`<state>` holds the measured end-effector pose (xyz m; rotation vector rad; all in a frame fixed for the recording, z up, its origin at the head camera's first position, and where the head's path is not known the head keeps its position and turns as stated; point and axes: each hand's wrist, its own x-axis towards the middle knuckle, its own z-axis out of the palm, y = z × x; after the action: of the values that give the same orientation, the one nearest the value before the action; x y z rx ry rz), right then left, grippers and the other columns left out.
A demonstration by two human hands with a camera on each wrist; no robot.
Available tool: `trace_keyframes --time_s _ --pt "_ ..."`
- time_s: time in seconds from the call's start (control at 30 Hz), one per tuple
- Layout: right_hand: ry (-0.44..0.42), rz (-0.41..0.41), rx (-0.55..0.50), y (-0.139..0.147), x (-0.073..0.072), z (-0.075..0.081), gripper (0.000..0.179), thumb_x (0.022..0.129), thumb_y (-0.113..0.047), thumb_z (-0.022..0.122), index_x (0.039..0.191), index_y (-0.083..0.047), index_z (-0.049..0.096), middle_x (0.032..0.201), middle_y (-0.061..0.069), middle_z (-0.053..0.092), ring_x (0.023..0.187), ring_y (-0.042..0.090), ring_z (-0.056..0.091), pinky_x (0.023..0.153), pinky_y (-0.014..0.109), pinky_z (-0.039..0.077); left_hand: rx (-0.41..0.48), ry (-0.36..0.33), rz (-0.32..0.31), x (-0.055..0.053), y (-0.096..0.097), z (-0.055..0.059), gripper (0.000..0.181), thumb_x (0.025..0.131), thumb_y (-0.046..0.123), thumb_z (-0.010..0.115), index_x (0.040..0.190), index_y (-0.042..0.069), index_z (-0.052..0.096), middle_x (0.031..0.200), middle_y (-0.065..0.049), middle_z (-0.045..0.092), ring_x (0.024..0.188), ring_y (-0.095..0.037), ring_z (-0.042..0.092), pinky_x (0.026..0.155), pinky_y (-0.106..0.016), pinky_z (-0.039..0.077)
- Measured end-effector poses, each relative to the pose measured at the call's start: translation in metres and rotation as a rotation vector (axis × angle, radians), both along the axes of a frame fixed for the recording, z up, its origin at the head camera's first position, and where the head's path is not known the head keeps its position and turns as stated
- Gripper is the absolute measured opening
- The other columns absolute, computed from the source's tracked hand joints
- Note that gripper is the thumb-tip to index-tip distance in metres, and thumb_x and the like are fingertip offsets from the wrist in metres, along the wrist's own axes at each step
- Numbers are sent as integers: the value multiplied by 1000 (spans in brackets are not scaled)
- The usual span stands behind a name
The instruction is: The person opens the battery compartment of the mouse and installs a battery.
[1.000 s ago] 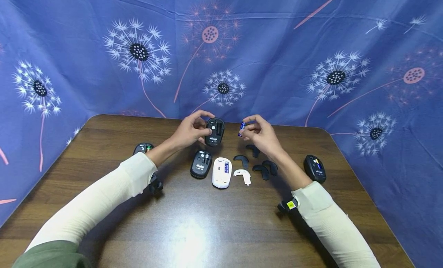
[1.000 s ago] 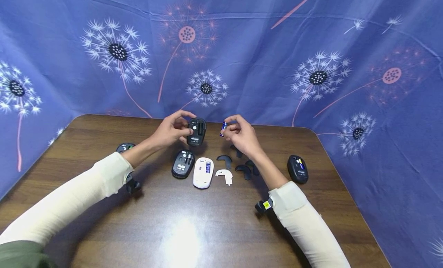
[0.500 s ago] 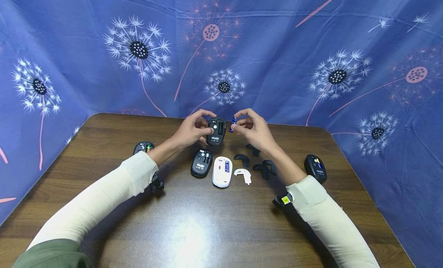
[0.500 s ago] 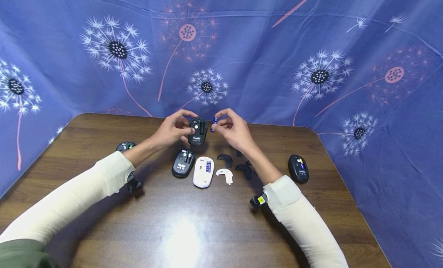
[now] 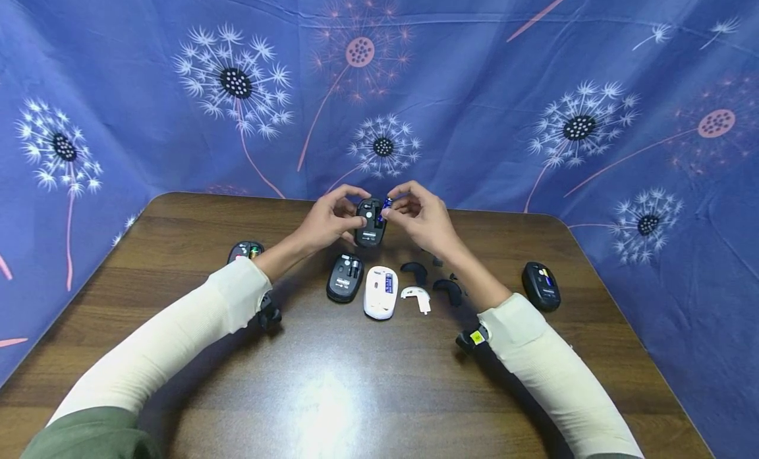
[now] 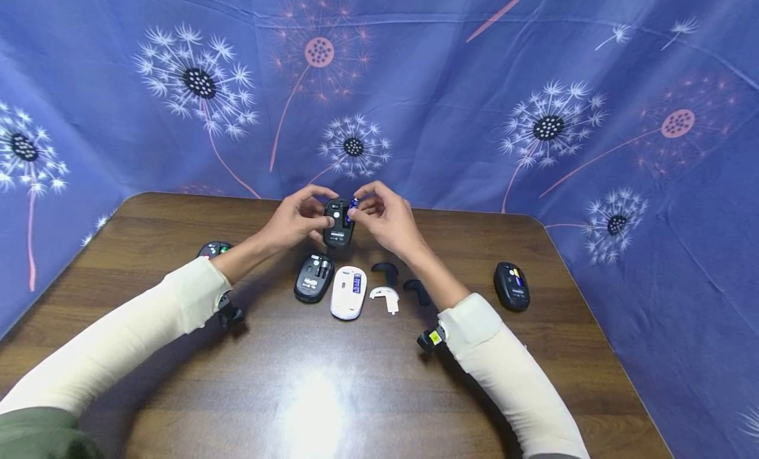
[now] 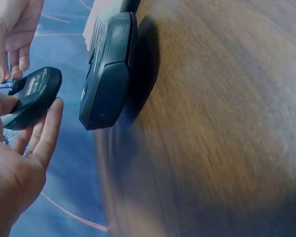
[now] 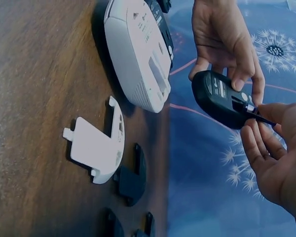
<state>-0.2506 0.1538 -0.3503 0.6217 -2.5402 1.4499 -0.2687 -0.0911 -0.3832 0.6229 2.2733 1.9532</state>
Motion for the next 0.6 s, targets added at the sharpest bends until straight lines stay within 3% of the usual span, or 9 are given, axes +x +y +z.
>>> trace_keyframes --time_s 0.13,0.3,0.5,0.6 --pt "63 -3 74 -6 1 2 30 105 -15 83 131 -7 70 112 13 80 100 25 76 87 33 65 -2 3 -1 0 2 1 52 100 -5 77 149 7 64 106 -17 72 80 -20 76 68 -46 74" --pt "107 -31 155 -12 3 4 28 102 -10 84 127 -4 73 112 13 76 97 24 73 83 33 63 9 3 1 1 5 1 53 99 -6 78 149 6 64 105 -18 73 79 -19 77 71 -55 74" --pt "104 -64 166 -13 5 2 26 97 -9 89 119 -3 78 110 15 71 98 25 72 84 30 64 25 7 -2 0 7 0 54 98 -7 78 148 4 64 102 -16 71 79 -19 76 73 -61 73" --pt "54 -68 120 -10 7 -1 28 97 -13 89 121 -5 77 111 12 70 99 24 71 86 29 64 22 6 -1 0 7 0 53 98 -7 78 148 5 64 102 -15 71 79 -20 76 74 -61 73"
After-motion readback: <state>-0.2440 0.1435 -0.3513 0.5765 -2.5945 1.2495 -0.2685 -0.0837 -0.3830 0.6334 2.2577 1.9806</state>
